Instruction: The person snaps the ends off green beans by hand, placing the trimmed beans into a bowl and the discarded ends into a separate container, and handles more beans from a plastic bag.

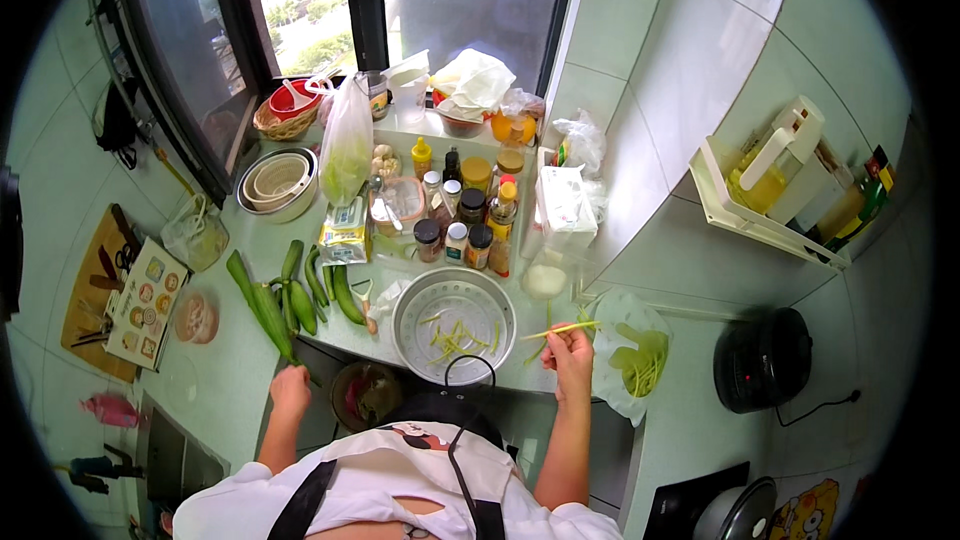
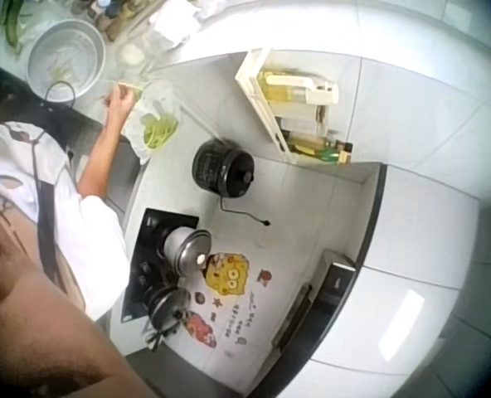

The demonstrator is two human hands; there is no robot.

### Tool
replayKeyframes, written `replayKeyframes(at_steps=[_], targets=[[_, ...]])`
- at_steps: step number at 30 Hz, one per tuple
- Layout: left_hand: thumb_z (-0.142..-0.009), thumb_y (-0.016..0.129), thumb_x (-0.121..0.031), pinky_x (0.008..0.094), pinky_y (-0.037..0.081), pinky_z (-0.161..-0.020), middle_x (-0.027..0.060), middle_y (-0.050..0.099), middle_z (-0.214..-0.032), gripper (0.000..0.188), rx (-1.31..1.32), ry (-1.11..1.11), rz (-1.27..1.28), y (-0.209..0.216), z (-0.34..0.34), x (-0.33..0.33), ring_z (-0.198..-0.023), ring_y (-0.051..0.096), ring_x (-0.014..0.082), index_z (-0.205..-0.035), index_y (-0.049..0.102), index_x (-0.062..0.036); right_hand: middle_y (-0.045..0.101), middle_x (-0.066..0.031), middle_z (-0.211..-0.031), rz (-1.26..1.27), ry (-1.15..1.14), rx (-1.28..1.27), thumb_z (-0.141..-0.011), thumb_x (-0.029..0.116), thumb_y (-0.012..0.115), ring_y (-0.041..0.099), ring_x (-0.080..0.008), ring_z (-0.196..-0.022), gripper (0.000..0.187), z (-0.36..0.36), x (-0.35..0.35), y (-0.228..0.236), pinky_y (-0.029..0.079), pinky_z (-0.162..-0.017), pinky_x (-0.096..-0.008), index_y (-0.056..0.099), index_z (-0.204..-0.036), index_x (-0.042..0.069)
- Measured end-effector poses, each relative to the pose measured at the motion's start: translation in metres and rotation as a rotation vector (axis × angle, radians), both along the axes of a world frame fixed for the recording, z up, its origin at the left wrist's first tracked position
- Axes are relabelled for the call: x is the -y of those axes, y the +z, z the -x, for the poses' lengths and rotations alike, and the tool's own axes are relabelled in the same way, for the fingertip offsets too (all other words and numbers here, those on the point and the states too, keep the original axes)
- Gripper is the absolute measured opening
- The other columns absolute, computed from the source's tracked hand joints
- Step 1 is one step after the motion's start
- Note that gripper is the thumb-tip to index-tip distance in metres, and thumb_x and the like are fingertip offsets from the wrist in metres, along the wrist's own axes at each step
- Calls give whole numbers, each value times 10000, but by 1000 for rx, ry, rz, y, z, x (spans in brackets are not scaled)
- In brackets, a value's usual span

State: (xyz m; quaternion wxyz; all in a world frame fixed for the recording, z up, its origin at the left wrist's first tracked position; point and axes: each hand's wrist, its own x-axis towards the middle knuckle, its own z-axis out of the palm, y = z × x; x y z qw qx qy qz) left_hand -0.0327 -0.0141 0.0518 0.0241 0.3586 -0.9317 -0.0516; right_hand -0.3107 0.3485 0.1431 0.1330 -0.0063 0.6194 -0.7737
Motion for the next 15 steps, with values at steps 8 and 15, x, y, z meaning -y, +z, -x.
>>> replayKeyframes(at_steps=[8, 15], targets=[[-797, 602, -116, 393, 469, -610, 113, 606, -782, 55, -510, -148, -74, 89, 65, -20, -728, 587, 317, -820, 623, -70, 575, -28, -778, 321, 287, 20, -859, 91, 564, 527, -69, -576, 146, -10, 46, 32, 422, -463, -196, 546, -988, 24], [-816, 610, -6, 259, 465, -623, 58, 603, -821, 134, -838, -486, -755, 142, 122, -75, -703, 588, 134, -944, 642, -31, 605, -103, -917, 463, 362, -4, -852, 46, 534, 525, -96, -585, 142, -34, 66, 57, 421, -468, -200, 535, -994, 30]])
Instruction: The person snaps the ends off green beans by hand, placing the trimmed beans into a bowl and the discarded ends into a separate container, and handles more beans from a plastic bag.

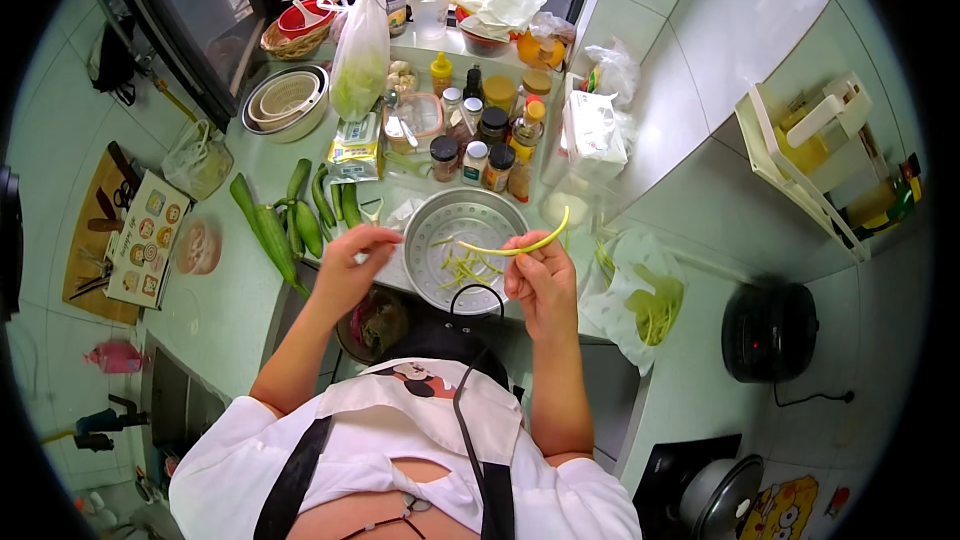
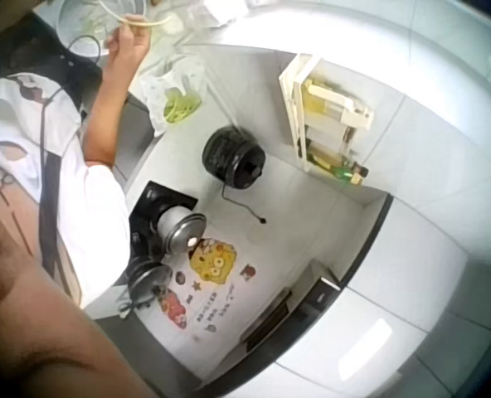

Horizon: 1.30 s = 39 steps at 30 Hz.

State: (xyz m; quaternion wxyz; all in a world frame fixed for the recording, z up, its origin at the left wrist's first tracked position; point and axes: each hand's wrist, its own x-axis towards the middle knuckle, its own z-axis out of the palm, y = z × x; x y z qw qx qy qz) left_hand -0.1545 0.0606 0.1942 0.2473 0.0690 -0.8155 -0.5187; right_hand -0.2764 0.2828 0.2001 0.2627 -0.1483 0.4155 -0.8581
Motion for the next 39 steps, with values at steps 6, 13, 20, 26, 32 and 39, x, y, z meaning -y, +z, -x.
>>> replayKeyframes(at_steps=[6, 13, 20, 26, 32, 39], targets=[[-774, 640, 26, 266, 483, -683, 62, 593, -829, 239, -66, -120, 57, 19, 23, -30, -749, 599, 162, -1004, 635, -38, 607, -112, -926, -38, -3, -68, -839, 2, 519, 528, -96, -578, 148, -1, 3, 3, 426, -478, -199, 538, -983, 31], [-775, 674, -70, 325, 491, -609, 87, 592, -801, 161, -200, -110, 314, 19, 36, -40, -705, 602, 249, -934, 648, -59, 606, -98, -919, -209, -5, -188, -830, 34, 534, 514, -83, -575, 138, -6, 2, 4, 378, -462, -188, 544, -968, 48], [-759, 662, -65, 337, 492, -603, 90, 601, -802, 105, -154, -80, 433, 7, 33, -38, -709, 604, 266, -860, 637, -56, 554, -19, -717, -270, -13, -137, -883, 97, 539, 438, -60, -513, 90, 2, 1, 10, 335, -461, -184, 560, -946, 35], [-782, 634, -67, 345, 499, -662, 98, 608, -866, 118, -136, -170, 547, -1, 32, -48, -752, 609, 274, -898, 623, -49, 536, -7, -639, -338, -56, -187, -906, 155, 567, 426, -44, -481, 115, 3, 2, 12, 321, -443, -175, 571, -912, 40], [-789, 620, -44, 350, 497, -622, 112, 597, -819, 122, -88, -176, 438, -7, 32, -53, -703, 603, 288, -912, 615, -42, 559, -17, -669, -405, -61, -343, -891, 161, 591, 454, -58, -487, 128, -2, 1, 20, 353, -450, -184, 577, -900, 34], [-836, 589, -64, 270, 477, -565, 76, 609, -772, 122, -69, -9, 122, -21, 43, -52, -629, 593, 175, -937, 615, -2, 606, -56, -689, -665, -145, -907, -805, 70, 667, 576, -117, -553, 159, -21, -1, 17, 453, -511, -242, 602, -943, 24]])
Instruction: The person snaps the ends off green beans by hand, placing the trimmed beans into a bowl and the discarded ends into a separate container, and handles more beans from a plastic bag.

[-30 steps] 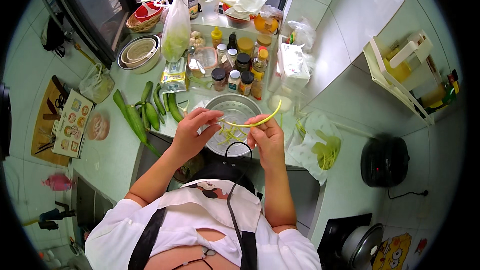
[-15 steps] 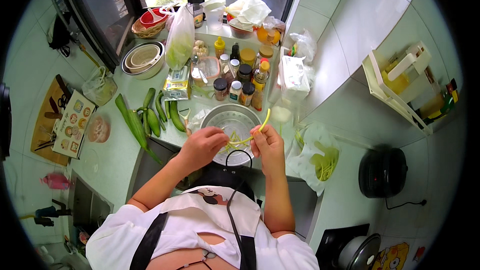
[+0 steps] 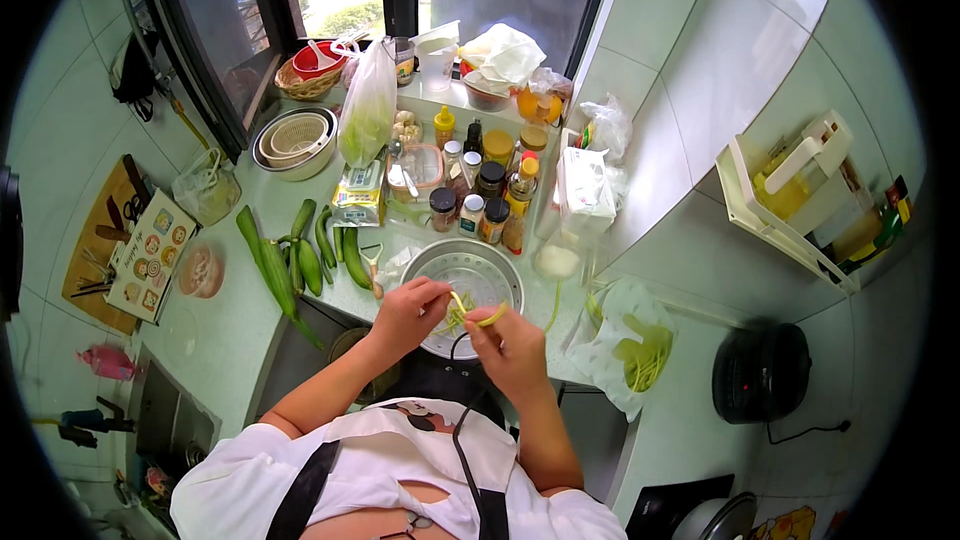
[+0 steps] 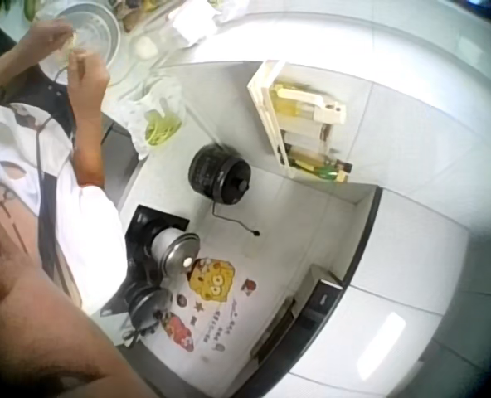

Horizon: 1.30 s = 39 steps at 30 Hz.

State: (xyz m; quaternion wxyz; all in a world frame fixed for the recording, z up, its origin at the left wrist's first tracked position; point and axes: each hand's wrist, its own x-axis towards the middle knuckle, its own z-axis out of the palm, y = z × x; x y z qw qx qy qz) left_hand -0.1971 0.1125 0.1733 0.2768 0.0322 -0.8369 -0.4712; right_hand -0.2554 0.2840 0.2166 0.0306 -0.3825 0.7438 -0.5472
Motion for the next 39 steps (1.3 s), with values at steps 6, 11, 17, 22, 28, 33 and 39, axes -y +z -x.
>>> replayKeyframes(at_steps=[6, 11, 17, 22, 28, 33, 39], targets=[[-934, 505, -156, 207, 462, -615, 8, 601, -792, 210, 100, -174, -815, 0, 8, 0, -659, 539, 59, -976, 624, 12, 628, -119, -819, 53, 27, -362, -768, 31, 669, 627, -275, -671, 157, 3, 3, -8, 504, -567, -329, 602, -907, 59], [-929, 516, -154, 206, 473, -642, 16, 605, -813, 212, 69, -143, -575, 12, 6, -7, -689, 550, 59, -1008, 609, 19, 633, -116, -815, 99, -63, -240, -761, 17, 674, 634, -255, -679, 172, 2, -5, -13, 508, -575, -328, 607, -912, 65], [-909, 554, -135, 216, 489, -673, 27, 616, -844, 214, 151, -173, -494, 10, 4, -9, -750, 590, 72, -1056, 585, 18, 643, -115, -831, 126, -51, -306, -754, 10, 673, 640, -258, -703, 195, 2, -5, -18, 511, -588, -327, 610, -924, 83], [-892, 573, -115, 216, 488, -633, 19, 612, -799, 181, 139, -237, -649, 6, 6, -10, -705, 607, 74, -1017, 598, 13, 644, -113, -842, 77, -64, -390, -750, 16, 671, 642, -270, -721, 215, 2, -7, -15, 512, -594, -331, 607, -942, 88], [-914, 553, -111, 212, 498, -666, 22, 619, -817, 169, 171, -253, -642, 5, 5, -13, -727, 590, 67, -992, 610, 27, 639, -111, -844, 71, -69, -322, -765, 14, 656, 639, -250, -688, 188, 3, -11, -18, 507, -578, -319, 615, -934, 85], [-899, 574, -96, 207, 499, -618, 24, 630, -793, 137, 152, -203, -585, 5, 6, -14, -691, 594, 66, -956, 638, 11, 654, -91, -801, 96, -91, -104, -816, 41, 645, 617, -135, -613, 136, 4, -13, -27, 486, -548, -253, 621, -950, 49], [-895, 564, -58, 220, 505, -668, 47, 650, -851, 163, 157, -322, -591, 13, 7, -3, -736, 612, 85, -1022, 633, 17, 665, -110, -815, 361, -126, 487, -861, 53, 608, 588, -85, -612, 117, 9, -13, -27, 483, -556, -198, 604, -965, 1]])
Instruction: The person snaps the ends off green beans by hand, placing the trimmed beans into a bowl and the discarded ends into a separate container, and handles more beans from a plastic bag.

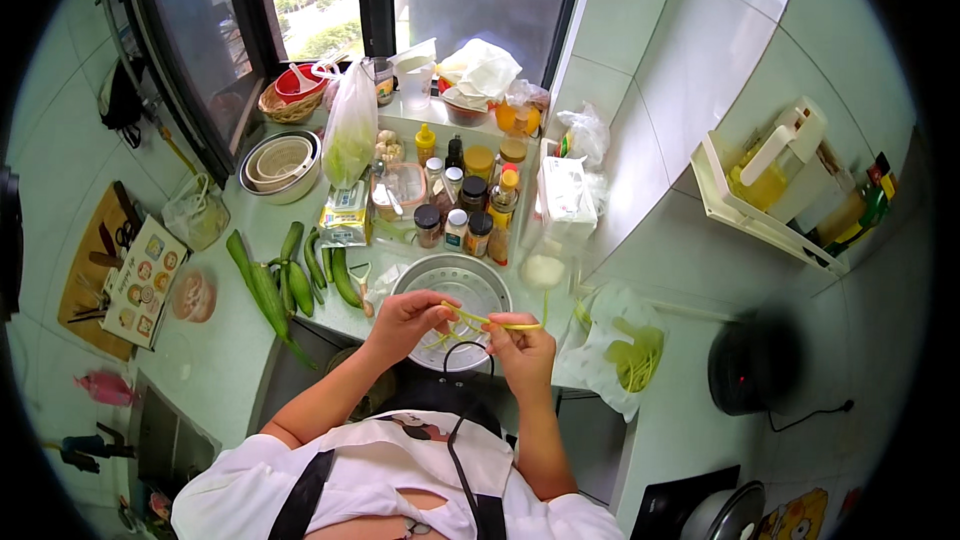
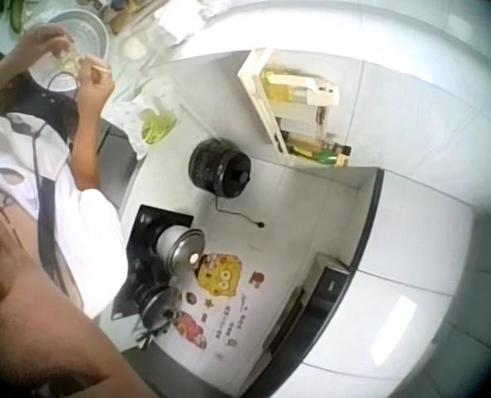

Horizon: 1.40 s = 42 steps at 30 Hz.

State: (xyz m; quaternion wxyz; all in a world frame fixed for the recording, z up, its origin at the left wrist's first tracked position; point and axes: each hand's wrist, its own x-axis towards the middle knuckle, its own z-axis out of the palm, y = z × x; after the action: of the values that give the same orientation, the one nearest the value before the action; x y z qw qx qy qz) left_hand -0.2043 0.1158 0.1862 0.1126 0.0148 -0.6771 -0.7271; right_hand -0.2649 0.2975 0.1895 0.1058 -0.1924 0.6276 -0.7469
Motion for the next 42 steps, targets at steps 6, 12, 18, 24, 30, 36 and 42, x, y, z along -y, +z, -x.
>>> replayKeyframes(at_steps=[6, 12, 18, 24, 30, 36, 42], targets=[[-888, 553, -30, 237, 505, -673, 64, 655, -862, 178, -95, -39, 36, 10, 0, -5, -745, 623, 112, -1045, 632, -1, 656, -104, -807, 95, 4, 99, -884, 62, 568, 544, -71, -564, 103, 10, -3, 0, 436, -507, -196, 590, -971, 13], [-808, 630, -54, 283, 495, -625, 87, 641, -817, 188, -324, 15, 610, 22, -1, -10, -711, 629, 196, -994, 656, -57, 637, -72, -803, 218, -2, 279, -901, 134, 573, 526, -66, -574, 142, 18, 0, -4, 401, -503, -198, 591, -979, 17], [-772, 645, -101, 329, 479, -556, 54, 603, -737, 55, -462, 143, 868, 18, 1, -15, -645, 602, 238, -825, 631, -93, 632, -61, -817, 78, -28, 220, -894, 113, 583, 538, -69, -603, 141, 25, -4, -9, 432, -540, -211, 599, -973, -2], [-728, 685, -135, 342, 468, -525, 53, 570, -673, 95, -413, 299, 934, 12, 8, -11, -596, 582, 244, -751, 606, -88, 639, -67, -849, 107, -111, 201, -893, 79, 575, 586, -94, -667, 144, 32, 15, 3, 497, -615, -227, 606, -999, -13], [-718, 698, -134, 340, 471, -536, 55, 588, -683, 102, -332, 335, 909, 10, 6, -9, -609, 591, 250, -766, 620, -89, 640, -70, -872, 167, 60, 174, -893, 117, 584, 597, -97, -670, 177, 36, 12, 7, 511, -613, -213, 592, -1030, 5], [-716, 685, -114, 342, 471, -535, 52, 587, -682, 87, -301, 346, 920, 11, 6, -8, -612, 592, 249, -746, 609, -86, 641, -72, -858, 106, 116, 193, -890, 98, 583, 591, -99, -678, 171, 34, 13, 12, 495, -639, -220, 611, -1023, -7], [-709, 684, -115, 340, 469, -531, 42, 584, -673, 92, -247, 374, 897, 6, 12, -3, -608, 592, 237, -730, 598, -90, 641, -50, -850, 21, 162, 89, -890, 101, 586, 556, -73, -661, 175, 30, 12, 18, 453, -610, -192, 627, -1024, -4]])
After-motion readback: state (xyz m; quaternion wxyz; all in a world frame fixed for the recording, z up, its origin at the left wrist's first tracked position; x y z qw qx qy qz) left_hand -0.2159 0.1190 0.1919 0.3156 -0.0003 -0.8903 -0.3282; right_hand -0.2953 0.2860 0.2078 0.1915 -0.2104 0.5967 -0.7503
